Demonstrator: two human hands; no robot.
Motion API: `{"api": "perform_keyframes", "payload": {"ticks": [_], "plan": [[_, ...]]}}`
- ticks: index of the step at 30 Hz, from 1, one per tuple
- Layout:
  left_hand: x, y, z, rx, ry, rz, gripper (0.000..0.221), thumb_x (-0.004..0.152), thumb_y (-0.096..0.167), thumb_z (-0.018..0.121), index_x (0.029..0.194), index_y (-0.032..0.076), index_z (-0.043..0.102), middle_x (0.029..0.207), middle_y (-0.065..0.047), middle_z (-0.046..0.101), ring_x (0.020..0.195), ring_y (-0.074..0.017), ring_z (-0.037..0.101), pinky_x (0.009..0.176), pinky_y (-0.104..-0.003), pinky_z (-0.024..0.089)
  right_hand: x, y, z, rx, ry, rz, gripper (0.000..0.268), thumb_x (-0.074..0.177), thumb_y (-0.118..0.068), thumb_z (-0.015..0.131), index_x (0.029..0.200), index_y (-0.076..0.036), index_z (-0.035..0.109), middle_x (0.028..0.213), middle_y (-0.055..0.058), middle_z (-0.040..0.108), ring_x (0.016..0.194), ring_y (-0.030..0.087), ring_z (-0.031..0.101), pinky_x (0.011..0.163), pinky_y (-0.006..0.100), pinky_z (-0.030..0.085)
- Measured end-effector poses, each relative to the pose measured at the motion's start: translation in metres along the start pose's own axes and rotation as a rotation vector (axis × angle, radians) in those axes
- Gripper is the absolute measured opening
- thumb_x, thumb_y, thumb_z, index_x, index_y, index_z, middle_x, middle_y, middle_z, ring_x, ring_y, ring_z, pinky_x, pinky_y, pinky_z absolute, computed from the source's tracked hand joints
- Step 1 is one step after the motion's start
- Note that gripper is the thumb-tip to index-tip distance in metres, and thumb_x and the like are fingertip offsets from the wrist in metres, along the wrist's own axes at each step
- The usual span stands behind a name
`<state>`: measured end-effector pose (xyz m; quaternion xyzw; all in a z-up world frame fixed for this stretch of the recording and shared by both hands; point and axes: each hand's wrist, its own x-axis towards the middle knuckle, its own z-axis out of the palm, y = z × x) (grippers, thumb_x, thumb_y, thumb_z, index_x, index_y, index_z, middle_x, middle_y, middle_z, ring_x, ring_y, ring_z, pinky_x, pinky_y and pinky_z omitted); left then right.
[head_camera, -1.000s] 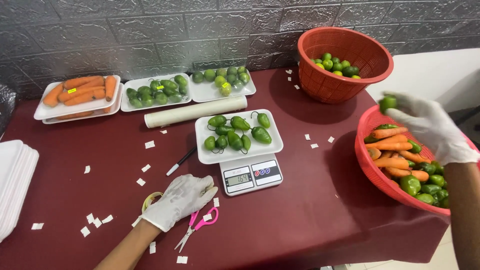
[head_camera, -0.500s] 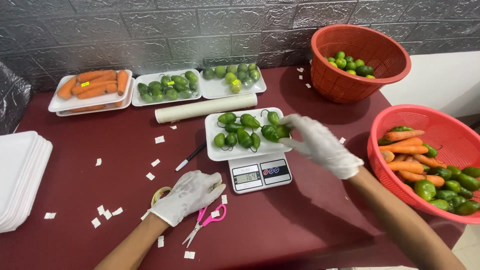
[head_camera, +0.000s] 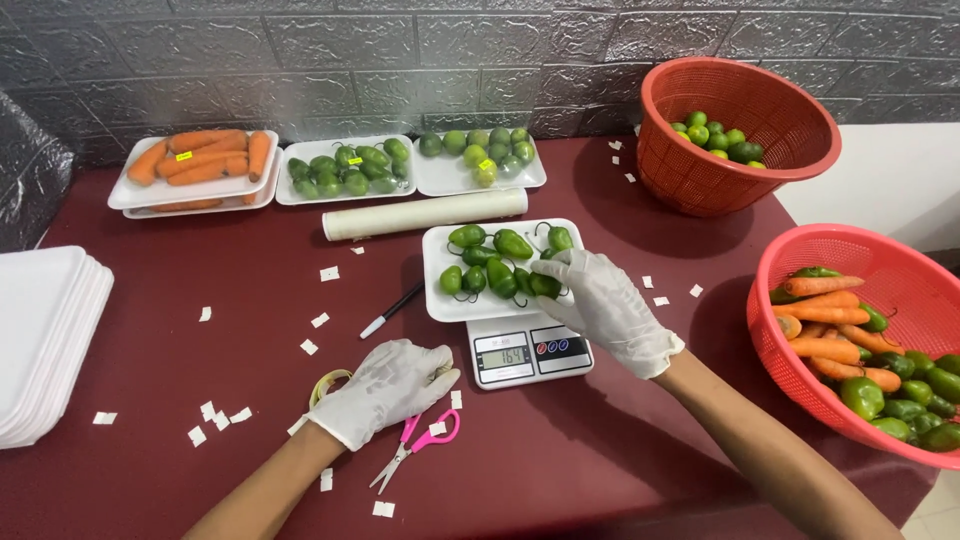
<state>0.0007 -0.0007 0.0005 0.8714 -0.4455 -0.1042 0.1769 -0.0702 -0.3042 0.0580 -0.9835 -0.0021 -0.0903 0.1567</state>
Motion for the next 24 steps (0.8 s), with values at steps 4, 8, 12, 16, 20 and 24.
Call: {"api": "perform_keyframes", "payload": {"ticks": [4, 8, 12, 16, 20, 24], "plan": [[0.0, 0.002, -0.002, 0.001, -0.005, -0.006, 0.027, 0.093, 0.04, 0.061, 0.077, 0.022, 0.048, 0.061, -0.009, 0.06, 0.076, -0.0375, 0.068, 0.068, -0.048, 0.051, 0.0, -0.002, 0.003, -0.01, 0.079, 0.011, 0.045, 0.083, -0.043, 0.08, 0.124, -0.032, 0.065, 0.112, -0.003, 0.066, 0.104, 0.028, 0.066, 0.087, 0.046, 0.06], [-0.001, 0.003, -0.004, 0.004, -0.008, -0.008, 0.027, 0.093, 0.039, 0.061, 0.076, 0.021, 0.049, 0.061, -0.009, 0.06, 0.076, -0.0378, 0.068, 0.068, -0.048, 0.051, 0.0, -0.003, 0.004, 0.069, 0.126, 0.032, 0.044, 0.079, -0.04, 0.084, 0.118, -0.029, 0.068, 0.112, -0.003, 0.069, 0.104, 0.03, 0.068, 0.089, 0.047, 0.06], [-0.001, 0.004, -0.005, -0.011, -0.012, -0.033, 0.027, 0.092, 0.038, 0.06, 0.075, 0.021, 0.048, 0.061, -0.009, 0.06, 0.076, -0.0382, 0.067, 0.067, -0.048, 0.05, 0.01, -0.001, -0.007, 0.281, 0.174, 0.08, 0.039, 0.084, -0.037, 0.083, 0.121, -0.034, 0.07, 0.119, -0.002, 0.071, 0.113, 0.029, 0.068, 0.094, 0.047, 0.059], [0.0, 0.004, -0.004, -0.006, -0.016, -0.021, 0.027, 0.093, 0.038, 0.061, 0.076, 0.021, 0.049, 0.062, -0.009, 0.061, 0.076, -0.0381, 0.067, 0.067, -0.048, 0.051, 0.026, 0.019, -0.002, 0.295, 0.133, 0.278, 0.041, 0.101, -0.035, 0.062, 0.142, -0.038, 0.054, 0.136, -0.002, 0.064, 0.129, 0.025, 0.06, 0.108, 0.048, 0.05], [0.0, 0.005, -0.005, -0.002, -0.016, -0.025, 0.026, 0.093, 0.038, 0.06, 0.076, 0.021, 0.05, 0.062, -0.009, 0.061, 0.077, -0.0383, 0.067, 0.068, -0.048, 0.05, 0.049, 0.052, 0.035, 0.203, -0.071, 0.396, 0.053, 0.106, -0.039, 0.05, 0.157, -0.044, 0.036, 0.141, 0.008, 0.061, 0.134, 0.032, 0.056, 0.117, 0.054, 0.042], [-0.001, 0.005, -0.007, 0.002, -0.022, -0.018, 0.025, 0.093, 0.038, 0.06, 0.077, 0.021, 0.05, 0.063, -0.01, 0.062, 0.077, -0.0383, 0.068, 0.069, -0.048, 0.051, 0.029, 0.001, -0.007, 0.334, -0.005, 0.307, 0.044, 0.106, -0.037, 0.049, 0.15, -0.034, 0.048, 0.137, 0.011, 0.063, 0.131, 0.036, 0.057, 0.111, 0.055, 0.047]]}}
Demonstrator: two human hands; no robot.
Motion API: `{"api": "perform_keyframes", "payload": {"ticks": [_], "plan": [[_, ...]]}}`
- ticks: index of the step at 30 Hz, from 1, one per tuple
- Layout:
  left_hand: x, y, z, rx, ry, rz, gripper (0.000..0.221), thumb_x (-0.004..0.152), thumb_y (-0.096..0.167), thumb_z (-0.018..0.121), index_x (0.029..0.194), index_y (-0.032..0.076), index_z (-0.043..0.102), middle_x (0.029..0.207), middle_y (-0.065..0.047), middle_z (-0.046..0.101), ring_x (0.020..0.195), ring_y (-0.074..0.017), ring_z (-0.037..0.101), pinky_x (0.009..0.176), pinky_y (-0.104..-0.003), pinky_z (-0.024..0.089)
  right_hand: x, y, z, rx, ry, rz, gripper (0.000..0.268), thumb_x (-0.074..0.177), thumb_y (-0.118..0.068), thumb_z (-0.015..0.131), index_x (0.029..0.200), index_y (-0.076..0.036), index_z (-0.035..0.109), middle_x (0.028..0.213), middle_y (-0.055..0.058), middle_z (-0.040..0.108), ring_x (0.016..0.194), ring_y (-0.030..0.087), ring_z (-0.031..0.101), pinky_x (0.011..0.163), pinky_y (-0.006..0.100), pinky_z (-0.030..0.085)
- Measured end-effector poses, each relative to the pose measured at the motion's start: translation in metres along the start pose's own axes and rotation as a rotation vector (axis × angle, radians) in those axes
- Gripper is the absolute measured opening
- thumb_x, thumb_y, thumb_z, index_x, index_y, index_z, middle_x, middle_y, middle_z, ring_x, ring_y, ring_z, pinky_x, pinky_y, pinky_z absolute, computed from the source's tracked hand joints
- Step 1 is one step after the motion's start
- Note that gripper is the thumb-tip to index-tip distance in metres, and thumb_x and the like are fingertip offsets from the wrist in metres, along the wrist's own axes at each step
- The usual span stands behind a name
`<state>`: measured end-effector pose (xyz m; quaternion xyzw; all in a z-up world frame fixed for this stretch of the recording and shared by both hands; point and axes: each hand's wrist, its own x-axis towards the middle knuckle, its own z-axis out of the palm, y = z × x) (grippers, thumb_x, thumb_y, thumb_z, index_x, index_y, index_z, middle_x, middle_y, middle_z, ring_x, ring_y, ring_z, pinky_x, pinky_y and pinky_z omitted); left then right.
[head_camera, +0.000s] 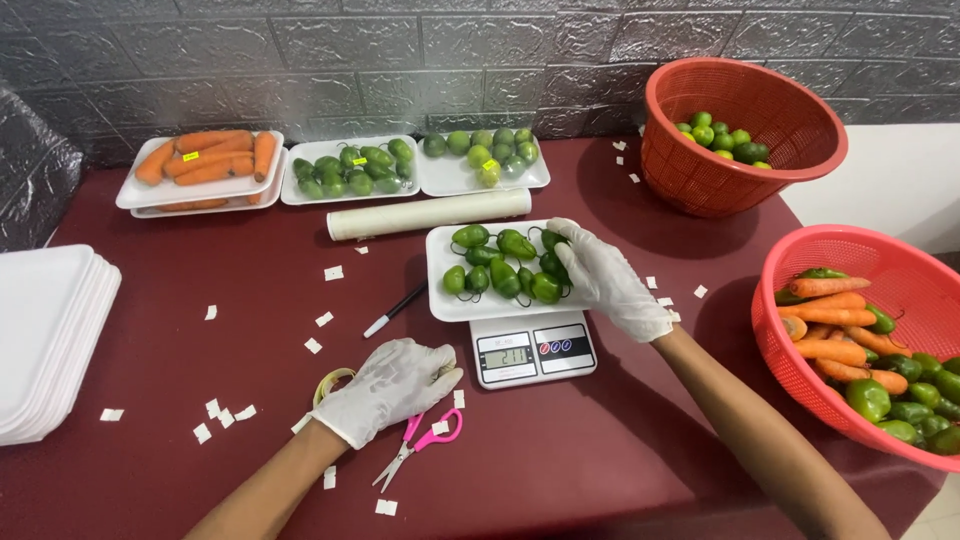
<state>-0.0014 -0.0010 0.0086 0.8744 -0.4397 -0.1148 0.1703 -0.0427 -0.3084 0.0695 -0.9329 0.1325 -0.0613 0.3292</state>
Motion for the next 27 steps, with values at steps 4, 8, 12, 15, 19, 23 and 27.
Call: {"api": "perform_keyframes", "payload": {"ticks": [4, 8, 12, 15, 19, 23, 27], "plan": [[0.0, 0.001, -0.002, -0.015, -0.013, 0.007, 0.025, 0.093, 0.037, 0.06, 0.077, 0.02, 0.05, 0.062, -0.009, 0.063, 0.076, -0.0385, 0.068, 0.069, -0.048, 0.051, -0.006, -0.019, -0.009, 0.08, -0.042, -0.071, 0.04, 0.107, -0.036, 0.044, 0.146, -0.026, 0.052, 0.138, 0.012, 0.064, 0.132, 0.038, 0.057, 0.112, 0.056, 0.045], [0.0, 0.001, -0.001, -0.003, -0.013, 0.015, 0.026, 0.093, 0.037, 0.06, 0.078, 0.02, 0.05, 0.064, -0.011, 0.063, 0.077, -0.0387, 0.068, 0.069, -0.048, 0.051, -0.001, -0.013, -0.007, 0.072, -0.038, -0.243, 0.042, 0.107, -0.036, 0.046, 0.144, -0.017, 0.052, 0.155, 0.008, 0.052, 0.137, 0.038, 0.05, 0.113, 0.057, 0.043], [0.001, -0.003, 0.002, -0.001, 0.003, 0.02, 0.027, 0.094, 0.039, 0.059, 0.077, 0.021, 0.049, 0.062, -0.01, 0.061, 0.075, -0.0397, 0.066, 0.068, -0.048, 0.051, 0.005, 0.009, -0.003, 0.074, -0.033, -0.285, 0.045, 0.107, -0.036, 0.046, 0.15, -0.021, 0.048, 0.159, 0.004, 0.048, 0.14, 0.035, 0.046, 0.114, 0.056, 0.041], [0.001, -0.002, 0.002, -0.009, -0.001, 0.018, 0.027, 0.094, 0.038, 0.059, 0.077, 0.021, 0.048, 0.062, -0.01, 0.061, 0.074, -0.0395, 0.066, 0.068, -0.048, 0.051, 0.017, 0.027, 0.002, 0.092, -0.001, -0.285, 0.047, 0.107, -0.029, 0.047, 0.153, -0.018, 0.047, 0.162, 0.006, 0.042, 0.143, 0.032, 0.043, 0.116, 0.055, 0.039], [0.001, -0.003, 0.003, 0.004, 0.0, 0.021, 0.027, 0.094, 0.039, 0.059, 0.078, 0.021, 0.048, 0.063, -0.01, 0.061, 0.076, -0.0394, 0.067, 0.068, -0.048, 0.051, 0.015, 0.029, -0.009, 0.133, 0.115, -0.331, 0.044, 0.109, -0.028, 0.047, 0.15, -0.012, 0.052, 0.156, 0.013, 0.05, 0.139, 0.038, 0.047, 0.114, 0.055, 0.04], [0.003, -0.008, 0.011, 0.014, 0.004, 0.008, 0.028, 0.094, 0.04, 0.059, 0.077, 0.021, 0.047, 0.063, -0.01, 0.06, 0.076, -0.0385, 0.066, 0.067, -0.047, 0.051, 0.0, 0.024, -0.024, 0.121, 0.167, -0.335, 0.046, 0.11, -0.031, 0.046, 0.151, -0.013, 0.051, 0.156, 0.012, 0.05, 0.14, 0.036, 0.047, 0.116, 0.053, 0.039], [0.003, -0.006, 0.008, 0.014, -0.01, -0.001, 0.028, 0.094, 0.041, 0.059, 0.077, 0.022, 0.048, 0.063, -0.01, 0.061, 0.076, -0.038, 0.067, 0.068, -0.047, 0.052, -0.009, 0.023, -0.03, 0.097, 0.198, -0.333, 0.045, 0.11, -0.03, 0.046, 0.151, -0.013, 0.052, 0.155, 0.012, 0.052, 0.14, 0.035, 0.048, 0.116, 0.052, 0.039]]}}
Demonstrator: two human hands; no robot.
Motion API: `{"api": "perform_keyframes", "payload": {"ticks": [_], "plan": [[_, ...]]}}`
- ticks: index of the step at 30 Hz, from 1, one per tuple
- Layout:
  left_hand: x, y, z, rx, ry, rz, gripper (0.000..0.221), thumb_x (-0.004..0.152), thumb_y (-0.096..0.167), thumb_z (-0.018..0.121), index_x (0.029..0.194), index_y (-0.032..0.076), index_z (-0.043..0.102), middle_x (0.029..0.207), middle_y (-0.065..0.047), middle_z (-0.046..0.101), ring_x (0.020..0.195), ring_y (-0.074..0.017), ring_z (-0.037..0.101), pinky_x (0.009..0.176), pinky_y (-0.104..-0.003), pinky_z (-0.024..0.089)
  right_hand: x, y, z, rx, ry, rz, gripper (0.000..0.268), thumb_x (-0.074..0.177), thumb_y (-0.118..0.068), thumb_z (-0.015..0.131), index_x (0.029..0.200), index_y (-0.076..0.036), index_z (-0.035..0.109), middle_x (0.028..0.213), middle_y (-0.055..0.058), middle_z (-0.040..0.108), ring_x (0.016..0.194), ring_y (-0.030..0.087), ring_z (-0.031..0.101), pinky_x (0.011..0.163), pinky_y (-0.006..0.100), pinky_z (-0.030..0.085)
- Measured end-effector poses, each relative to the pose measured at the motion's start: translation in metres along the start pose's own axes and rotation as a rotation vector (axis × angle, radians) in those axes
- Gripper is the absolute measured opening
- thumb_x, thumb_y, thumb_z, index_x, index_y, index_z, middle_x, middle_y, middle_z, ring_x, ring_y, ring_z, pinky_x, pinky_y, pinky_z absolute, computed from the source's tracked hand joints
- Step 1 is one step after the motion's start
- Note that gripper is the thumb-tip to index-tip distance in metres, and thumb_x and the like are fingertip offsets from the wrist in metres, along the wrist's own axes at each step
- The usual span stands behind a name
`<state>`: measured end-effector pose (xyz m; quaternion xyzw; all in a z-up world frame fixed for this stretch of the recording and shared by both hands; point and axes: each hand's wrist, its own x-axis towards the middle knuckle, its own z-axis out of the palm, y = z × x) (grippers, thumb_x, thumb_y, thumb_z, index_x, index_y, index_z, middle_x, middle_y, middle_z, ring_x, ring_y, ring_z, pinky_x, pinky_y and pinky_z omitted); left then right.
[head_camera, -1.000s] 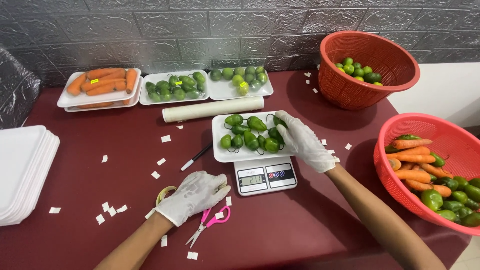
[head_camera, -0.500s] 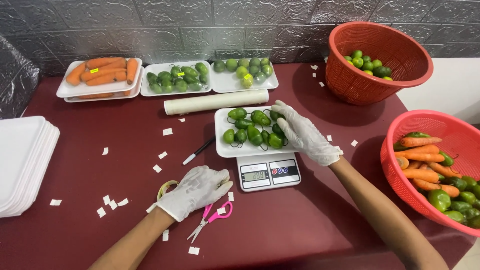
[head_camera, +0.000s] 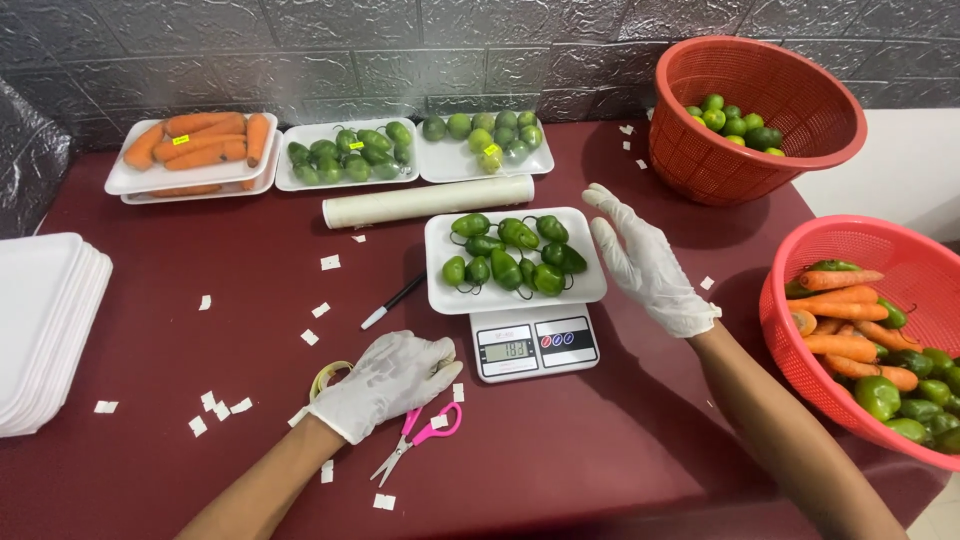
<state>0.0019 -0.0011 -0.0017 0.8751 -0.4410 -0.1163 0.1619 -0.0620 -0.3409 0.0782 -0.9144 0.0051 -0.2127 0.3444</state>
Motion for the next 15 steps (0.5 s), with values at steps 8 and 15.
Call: {"api": "perform_keyframes", "payload": {"ticks": [8, 15], "plan": [[-0.001, 0.004, -0.003, 0.006, -0.01, -0.004, 0.027, 0.094, 0.04, 0.058, 0.078, 0.021, 0.048, 0.063, -0.009, 0.06, 0.077, -0.0378, 0.066, 0.069, -0.046, 0.051, -0.005, 0.004, 0.001, -0.011, -0.02, 0.013, 0.045, 0.11, -0.029, 0.046, 0.151, -0.012, 0.052, 0.154, 0.012, 0.053, 0.139, 0.034, 0.049, 0.116, 0.051, 0.04], [-0.003, 0.003, -0.004, 0.011, 0.004, 0.011, 0.028, 0.094, 0.04, 0.059, 0.078, 0.021, 0.047, 0.063, -0.01, 0.061, 0.076, -0.0384, 0.067, 0.07, -0.048, 0.051, -0.01, -0.004, -0.005, -0.062, -0.046, 0.05, 0.045, 0.109, -0.029, 0.048, 0.153, -0.018, 0.051, 0.156, 0.008, 0.051, 0.141, 0.029, 0.048, 0.117, 0.049, 0.039]]}}
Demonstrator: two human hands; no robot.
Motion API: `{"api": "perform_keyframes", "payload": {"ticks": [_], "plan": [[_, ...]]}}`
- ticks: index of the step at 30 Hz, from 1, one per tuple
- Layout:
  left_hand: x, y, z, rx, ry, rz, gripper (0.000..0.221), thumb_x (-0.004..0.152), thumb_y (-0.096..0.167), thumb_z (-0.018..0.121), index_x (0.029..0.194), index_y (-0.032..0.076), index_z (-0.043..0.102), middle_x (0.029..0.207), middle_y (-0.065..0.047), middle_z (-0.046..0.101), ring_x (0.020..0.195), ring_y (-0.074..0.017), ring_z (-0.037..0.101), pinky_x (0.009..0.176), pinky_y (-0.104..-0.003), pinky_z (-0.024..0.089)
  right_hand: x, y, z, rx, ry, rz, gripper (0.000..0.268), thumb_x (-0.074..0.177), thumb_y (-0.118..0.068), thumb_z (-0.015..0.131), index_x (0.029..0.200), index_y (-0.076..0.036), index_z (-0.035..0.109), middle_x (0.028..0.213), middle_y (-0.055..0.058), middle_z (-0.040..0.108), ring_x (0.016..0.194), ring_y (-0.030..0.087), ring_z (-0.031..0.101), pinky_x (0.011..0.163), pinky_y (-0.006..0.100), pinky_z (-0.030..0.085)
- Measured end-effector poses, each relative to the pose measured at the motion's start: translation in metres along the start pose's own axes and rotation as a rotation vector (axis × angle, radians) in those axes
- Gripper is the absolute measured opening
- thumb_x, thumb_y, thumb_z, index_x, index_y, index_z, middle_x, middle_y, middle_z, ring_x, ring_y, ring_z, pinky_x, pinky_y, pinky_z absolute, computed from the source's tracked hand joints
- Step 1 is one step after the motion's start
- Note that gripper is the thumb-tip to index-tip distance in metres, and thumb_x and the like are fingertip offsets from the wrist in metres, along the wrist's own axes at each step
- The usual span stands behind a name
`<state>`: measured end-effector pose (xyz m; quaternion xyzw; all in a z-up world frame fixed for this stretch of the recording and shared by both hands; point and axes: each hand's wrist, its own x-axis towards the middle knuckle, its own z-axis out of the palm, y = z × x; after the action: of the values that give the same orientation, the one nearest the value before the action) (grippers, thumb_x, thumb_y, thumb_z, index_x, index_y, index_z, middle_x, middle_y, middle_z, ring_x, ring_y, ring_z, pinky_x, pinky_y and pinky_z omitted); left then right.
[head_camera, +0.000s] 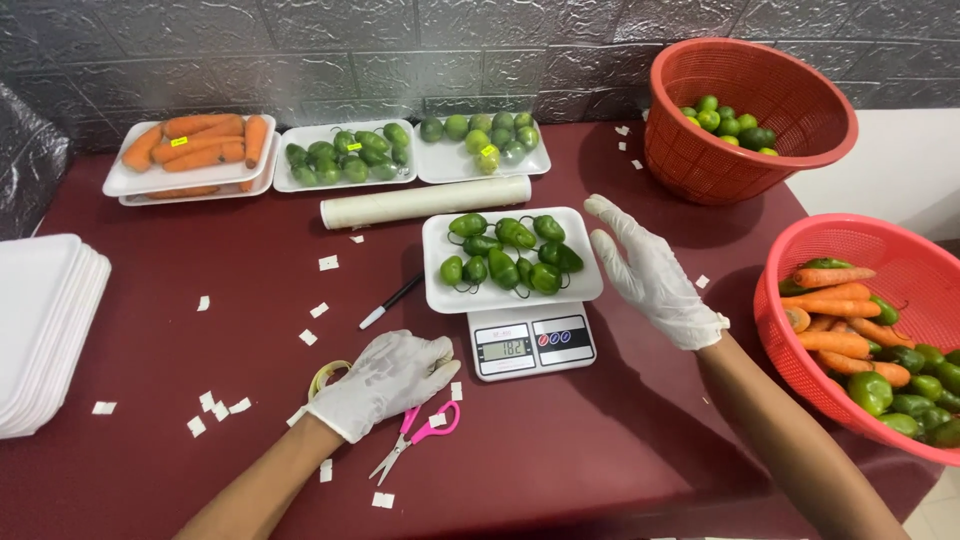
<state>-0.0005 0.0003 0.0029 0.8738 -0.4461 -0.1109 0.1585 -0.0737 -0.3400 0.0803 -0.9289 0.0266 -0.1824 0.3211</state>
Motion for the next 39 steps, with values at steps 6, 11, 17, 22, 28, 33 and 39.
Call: {"api": "perform_keyframes", "payload": {"ticks": [6, 11, 17, 22, 28, 33, 39], "plan": [[0.003, 0.005, -0.005, 0.009, -0.039, -0.027, 0.027, 0.095, 0.042, 0.058, 0.078, 0.022, 0.051, 0.062, -0.009, 0.062, 0.077, -0.0363, 0.067, 0.072, -0.046, 0.053, -0.029, -0.009, -0.031, -0.18, 0.127, 0.023, 0.043, 0.1, -0.018, 0.065, 0.143, -0.023, 0.062, 0.145, 0.002, 0.063, 0.13, 0.028, 0.059, 0.107, 0.052, 0.048], [0.005, 0.0, 0.006, 0.113, -0.076, -0.063, 0.03, 0.102, 0.043, 0.049, 0.084, 0.02, 0.056, 0.059, 0.0, 0.063, 0.065, -0.0288, 0.056, 0.069, -0.044, 0.046, -0.052, 0.031, -0.092, -0.296, 0.134, 0.059, 0.042, 0.095, -0.011, 0.061, 0.136, -0.017, 0.067, 0.13, -0.002, 0.072, 0.113, 0.017, 0.069, 0.102, 0.033, 0.046], [0.005, 0.001, 0.006, 0.102, -0.072, -0.068, 0.028, 0.1, 0.042, 0.048, 0.085, 0.02, 0.055, 0.057, 0.001, 0.061, 0.066, -0.0287, 0.055, 0.07, -0.042, 0.046, -0.081, 0.102, -0.19, -0.482, 0.14, 0.532, 0.032, 0.104, -0.026, 0.059, 0.128, -0.016, 0.076, 0.12, 0.01, 0.076, 0.109, 0.025, 0.071, 0.095, 0.045, 0.049], [0.004, 0.001, 0.007, 0.108, -0.05, -0.064, 0.027, 0.099, 0.042, 0.05, 0.083, 0.02, 0.056, 0.056, 0.0, 0.06, 0.064, -0.0293, 0.055, 0.067, -0.043, 0.046, -0.1, 0.227, -0.225, -0.793, -0.159, 0.864, 0.049, 0.095, -0.043, 0.055, 0.139, -0.029, 0.071, 0.136, 0.01, 0.074, 0.119, 0.039, 0.072, 0.096, 0.047, 0.055], [0.005, 0.003, 0.005, 0.114, -0.052, -0.083, 0.028, 0.099, 0.041, 0.049, 0.082, 0.02, 0.056, 0.056, -0.001, 0.06, 0.063, -0.0299, 0.053, 0.064, -0.045, 0.044, -0.11, 0.277, -0.228, -0.515, -0.258, 0.912, 0.046, 0.101, -0.021, 0.049, 0.139, -0.018, 0.074, 0.133, 0.013, 0.077, 0.117, 0.035, 0.073, 0.105, 0.04, 0.048], [0.005, 0.003, 0.005, 0.106, -0.066, -0.088, 0.031, 0.1, 0.043, 0.047, 0.083, 0.02, 0.057, 0.056, -0.001, 0.06, 0.066, -0.0298, 0.055, 0.066, -0.045, 0.044, -0.105, 0.238, -0.222, -0.326, -0.193, 1.018, 0.051, 0.107, -0.042, 0.055, 0.119, -0.001, 0.083, 0.107, 0.019, 0.081, 0.092, 0.034, 0.072, 0.082, 0.043, 0.049], [0.006, 0.002, 0.005, 0.108, -0.097, -0.087, 0.032, 0.101, 0.044, 0.046, 0.085, 0.018, 0.056, 0.062, -0.003, 0.064, 0.07, -0.0309, 0.057, 0.068, -0.046, 0.045, -0.114, 0.287, -0.226, -0.374, -0.038, 0.85, 0.03, 0.092, -0.024, 0.078, 0.112, -0.001, 0.081, 0.11, 0.019, 0.082, 0.093, 0.032, 0.073, 0.079, 0.041, 0.049]]}}
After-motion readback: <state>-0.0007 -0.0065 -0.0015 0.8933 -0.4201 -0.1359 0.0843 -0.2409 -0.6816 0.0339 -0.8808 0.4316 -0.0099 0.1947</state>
